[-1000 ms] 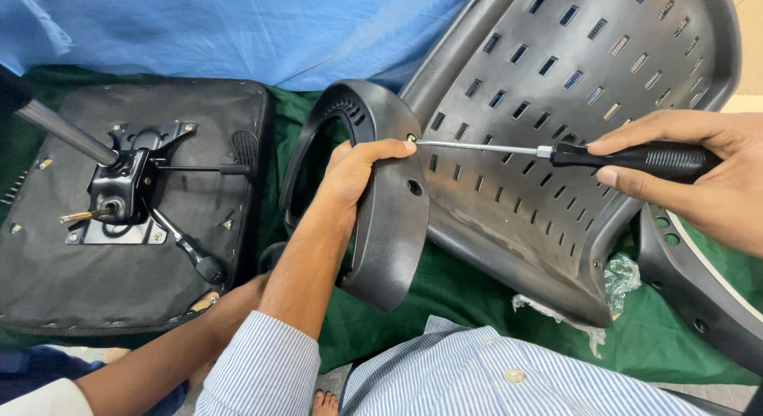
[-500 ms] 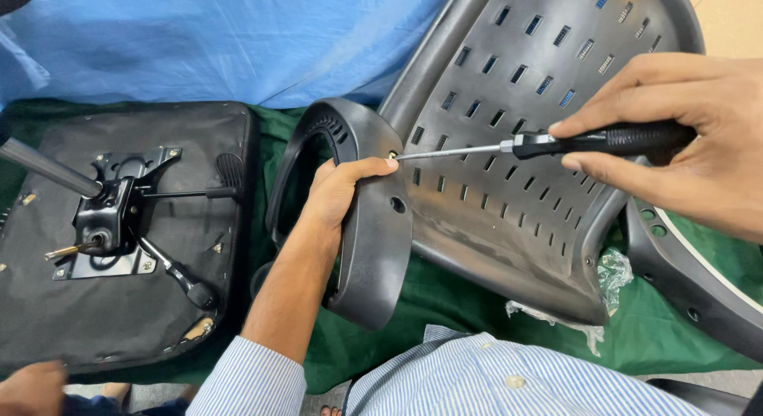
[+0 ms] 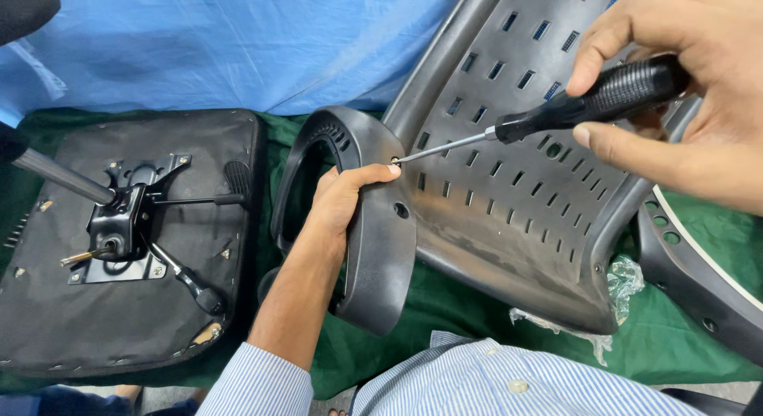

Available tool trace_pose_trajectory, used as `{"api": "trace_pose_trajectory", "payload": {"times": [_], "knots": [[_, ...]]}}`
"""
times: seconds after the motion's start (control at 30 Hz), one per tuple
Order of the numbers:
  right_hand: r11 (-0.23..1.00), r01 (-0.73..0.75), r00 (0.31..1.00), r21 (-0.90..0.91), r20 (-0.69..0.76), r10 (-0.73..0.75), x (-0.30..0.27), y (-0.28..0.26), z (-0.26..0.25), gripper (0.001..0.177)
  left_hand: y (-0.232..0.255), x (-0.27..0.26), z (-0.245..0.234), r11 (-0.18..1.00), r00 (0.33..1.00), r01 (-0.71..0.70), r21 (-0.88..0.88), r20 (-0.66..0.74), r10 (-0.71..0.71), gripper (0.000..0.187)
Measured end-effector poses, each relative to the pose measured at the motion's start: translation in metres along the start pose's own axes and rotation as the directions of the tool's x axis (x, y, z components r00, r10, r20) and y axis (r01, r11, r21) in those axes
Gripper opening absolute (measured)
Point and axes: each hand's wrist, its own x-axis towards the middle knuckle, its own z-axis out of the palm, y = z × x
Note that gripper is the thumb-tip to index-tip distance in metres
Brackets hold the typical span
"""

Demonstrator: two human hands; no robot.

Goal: The person uses a screwdriver to tighten screws on the underside of a chair seat and then attaches an armrest to the side of the seat, securing it with screws.

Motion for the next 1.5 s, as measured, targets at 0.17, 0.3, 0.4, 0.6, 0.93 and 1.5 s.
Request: {"api": "trace_pose_trajectory", "payload": {"times": [0.17, 0.3, 0.4, 0.6, 0.93, 1.5], "knots": [[0.938, 0.050, 0.987, 0.343, -0.158, 0.005, -0.004, 0.002, 0.014, 0.029, -0.001, 0.000, -0.002, 0.999, 0.997, -0.041, 0.008, 0.065, 0.040, 0.040], [0.952, 0.024, 0.981, 0.306, -0.189, 0.036, 0.002, -0.006, 0.021, 0.023, 0.000, -0.002, -0.001, 1.000, 0.998, -0.024, 0.011, 0.059, 0.023, 0.041], [0.972, 0.020, 0.988, 0.234, -0.156, 0.017, 0.006, -0.009, 0.021, 0.022, 0.002, -0.005, 0.001, 1.000, 0.999, -0.023, 0.016, 0.044, 0.022, 0.041], [0.867, 0.150, 0.989, 0.476, -0.083, -0.126, 0.012, 0.000, 0.016, 0.024, 0.005, -0.008, 0.000, 0.998, 0.996, -0.052, 0.045, 0.076, 0.048, 0.040], [0.973, -0.086, 0.996, 0.215, -0.020, 0.092, 0.018, 0.004, 0.026, 0.022, 0.001, -0.004, -0.001, 0.998, 0.998, -0.036, 0.058, 0.052, 0.033, 0.039], [0.968, -0.052, 0.998, 0.245, 0.032, 0.046, 0.018, 0.002, 0.026, 0.025, 0.002, -0.009, -0.002, 0.997, 0.998, -0.019, 0.074, 0.068, 0.014, 0.039]]}}
